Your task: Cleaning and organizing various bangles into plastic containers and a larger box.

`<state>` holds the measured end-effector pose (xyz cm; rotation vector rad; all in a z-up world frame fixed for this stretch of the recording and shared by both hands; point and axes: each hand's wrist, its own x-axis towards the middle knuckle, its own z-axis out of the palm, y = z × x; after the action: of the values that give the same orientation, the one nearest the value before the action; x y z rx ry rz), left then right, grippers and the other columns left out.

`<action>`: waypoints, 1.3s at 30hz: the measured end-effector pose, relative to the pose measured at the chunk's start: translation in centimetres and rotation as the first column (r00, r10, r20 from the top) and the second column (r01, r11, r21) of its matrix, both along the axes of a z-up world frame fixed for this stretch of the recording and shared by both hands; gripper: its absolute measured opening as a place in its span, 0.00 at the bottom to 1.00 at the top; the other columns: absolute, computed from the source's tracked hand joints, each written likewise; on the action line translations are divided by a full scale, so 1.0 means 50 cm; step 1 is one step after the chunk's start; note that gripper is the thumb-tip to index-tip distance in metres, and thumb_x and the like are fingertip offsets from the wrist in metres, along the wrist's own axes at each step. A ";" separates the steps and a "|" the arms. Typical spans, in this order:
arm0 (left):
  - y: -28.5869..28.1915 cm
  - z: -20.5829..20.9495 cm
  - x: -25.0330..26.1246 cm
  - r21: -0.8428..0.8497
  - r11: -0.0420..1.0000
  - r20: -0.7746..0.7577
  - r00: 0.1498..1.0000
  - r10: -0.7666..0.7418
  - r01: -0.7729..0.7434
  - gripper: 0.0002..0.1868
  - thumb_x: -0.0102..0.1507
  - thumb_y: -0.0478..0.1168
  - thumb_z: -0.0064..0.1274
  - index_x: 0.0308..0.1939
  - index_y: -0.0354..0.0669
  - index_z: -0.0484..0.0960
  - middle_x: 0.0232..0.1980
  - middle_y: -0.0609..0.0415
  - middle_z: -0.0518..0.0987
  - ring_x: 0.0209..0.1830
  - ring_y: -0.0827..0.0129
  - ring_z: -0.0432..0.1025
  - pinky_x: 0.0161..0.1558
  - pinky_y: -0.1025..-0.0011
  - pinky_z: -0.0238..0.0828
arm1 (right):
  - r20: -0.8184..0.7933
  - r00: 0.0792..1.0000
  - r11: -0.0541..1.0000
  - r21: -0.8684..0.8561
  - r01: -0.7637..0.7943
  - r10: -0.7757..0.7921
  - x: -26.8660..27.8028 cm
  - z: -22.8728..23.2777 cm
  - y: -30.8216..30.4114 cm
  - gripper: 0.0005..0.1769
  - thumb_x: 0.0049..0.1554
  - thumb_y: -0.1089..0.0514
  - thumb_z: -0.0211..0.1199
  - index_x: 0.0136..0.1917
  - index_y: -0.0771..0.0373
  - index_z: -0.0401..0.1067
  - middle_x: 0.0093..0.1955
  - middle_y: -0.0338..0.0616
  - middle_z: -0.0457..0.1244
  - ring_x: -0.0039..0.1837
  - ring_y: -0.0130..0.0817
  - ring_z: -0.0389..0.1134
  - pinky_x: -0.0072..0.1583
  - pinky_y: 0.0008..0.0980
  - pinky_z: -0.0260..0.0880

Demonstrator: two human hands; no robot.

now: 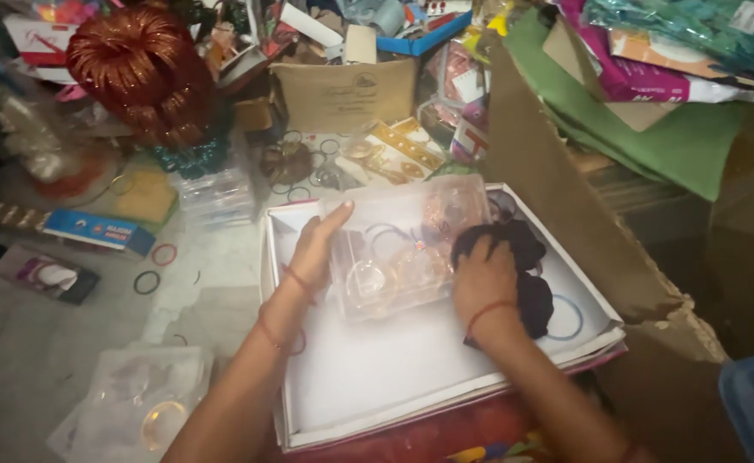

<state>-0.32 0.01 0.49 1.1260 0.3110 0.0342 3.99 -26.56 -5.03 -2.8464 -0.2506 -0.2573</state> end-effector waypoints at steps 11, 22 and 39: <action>0.025 -0.002 -0.009 -0.019 0.997 -0.062 0.996 -0.071 0.070 0.36 0.65 0.63 0.45 0.61 0.33 0.78 0.50 0.45 0.82 0.45 0.56 0.77 0.48 0.61 0.74 | 0.170 0.657 0.671 -0.042 -0.740 0.735 -0.189 0.102 0.165 0.31 0.60 0.54 0.56 0.76 0.57 0.62 0.81 0.49 0.53 0.80 0.47 0.54 0.70 0.63 0.54; -0.015 -0.028 0.006 -0.708 0.680 0.006 0.965 -0.264 0.190 0.39 0.65 0.63 0.33 0.72 0.42 0.66 0.69 0.44 0.74 0.64 0.50 0.73 0.62 0.46 0.70 | 0.555 0.786 0.873 0.202 -0.444 0.272 -0.026 0.231 0.093 0.29 0.61 0.54 0.59 0.75 0.58 0.64 0.81 0.60 0.47 0.81 0.66 0.43 0.77 0.65 0.38; -0.026 -0.159 0.033 -0.803 -0.075 0.485 0.574 -0.659 0.592 0.38 0.71 0.69 0.43 0.71 0.44 0.73 0.56 0.36 0.78 0.49 0.51 0.78 0.46 0.60 0.81 | 0.427 0.904 0.609 0.715 -0.344 0.010 0.154 0.116 0.015 0.37 0.77 0.43 0.44 0.82 0.77 0.43 0.86 0.69 0.40 0.86 0.59 0.39 0.82 0.47 0.35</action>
<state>1.35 -1.27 -7.48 -0.0975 -0.2320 -0.9870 11.70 -25.81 0.76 -1.8494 -0.3887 -0.6958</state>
